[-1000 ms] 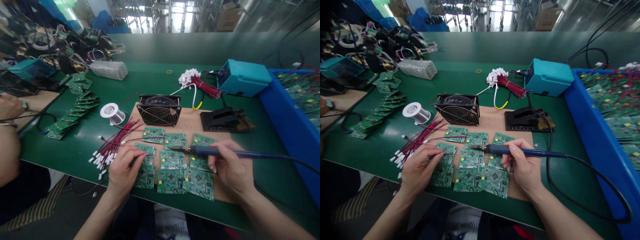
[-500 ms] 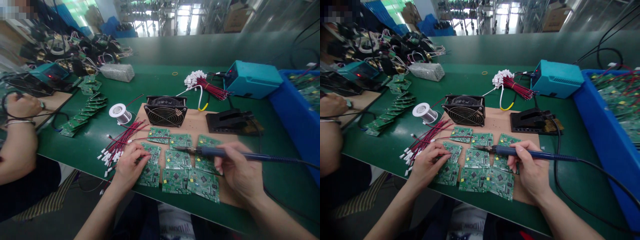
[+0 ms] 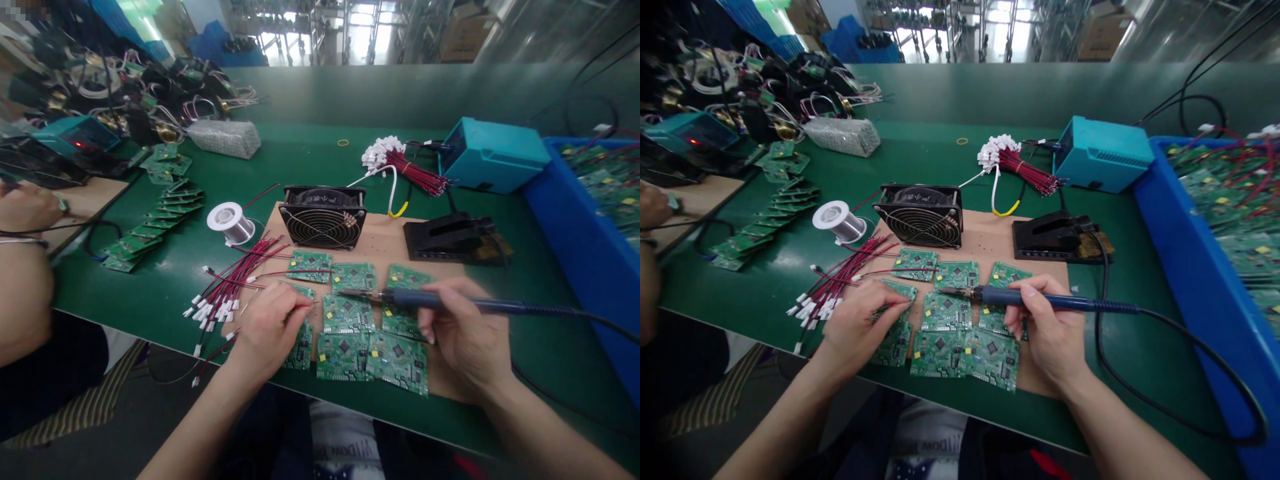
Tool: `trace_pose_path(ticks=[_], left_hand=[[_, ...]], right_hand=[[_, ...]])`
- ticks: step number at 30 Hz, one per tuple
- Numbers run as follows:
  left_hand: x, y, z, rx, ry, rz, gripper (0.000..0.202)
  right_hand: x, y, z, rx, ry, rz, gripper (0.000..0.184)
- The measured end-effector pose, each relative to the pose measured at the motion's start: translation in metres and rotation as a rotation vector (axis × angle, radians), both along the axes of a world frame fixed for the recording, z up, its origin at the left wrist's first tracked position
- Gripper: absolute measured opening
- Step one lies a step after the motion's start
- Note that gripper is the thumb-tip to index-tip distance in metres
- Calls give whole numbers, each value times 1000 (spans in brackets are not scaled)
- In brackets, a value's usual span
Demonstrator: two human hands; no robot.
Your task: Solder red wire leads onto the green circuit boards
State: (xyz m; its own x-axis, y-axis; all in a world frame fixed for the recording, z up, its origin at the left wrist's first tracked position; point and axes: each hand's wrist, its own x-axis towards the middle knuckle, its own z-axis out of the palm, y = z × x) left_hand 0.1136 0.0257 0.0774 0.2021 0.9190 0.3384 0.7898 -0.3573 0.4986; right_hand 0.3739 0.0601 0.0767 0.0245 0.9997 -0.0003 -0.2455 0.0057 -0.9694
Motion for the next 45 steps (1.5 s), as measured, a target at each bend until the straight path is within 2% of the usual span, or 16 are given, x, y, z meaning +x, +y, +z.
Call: trace_pose_path(ticks=[5, 13, 32, 39, 45], left_hand=[[12, 4, -11, -84, 38, 31, 12], [15, 2, -13, -77, -25, 72, 11], [17, 3, -21, -78, -68, 67, 13], [17, 3, -21, -69, -68, 56, 13], [17, 1, -22, -98, -89, 66, 13]], right_hand=[[1, -2, 2, -13, 4, 35, 18], [0, -3, -1, -49, 14, 108, 20], [0, -7, -4, -88, -41, 132, 25], [2, -7, -13, -46, -22, 151, 23], [2, -6, -12, -43, -33, 159, 23]])
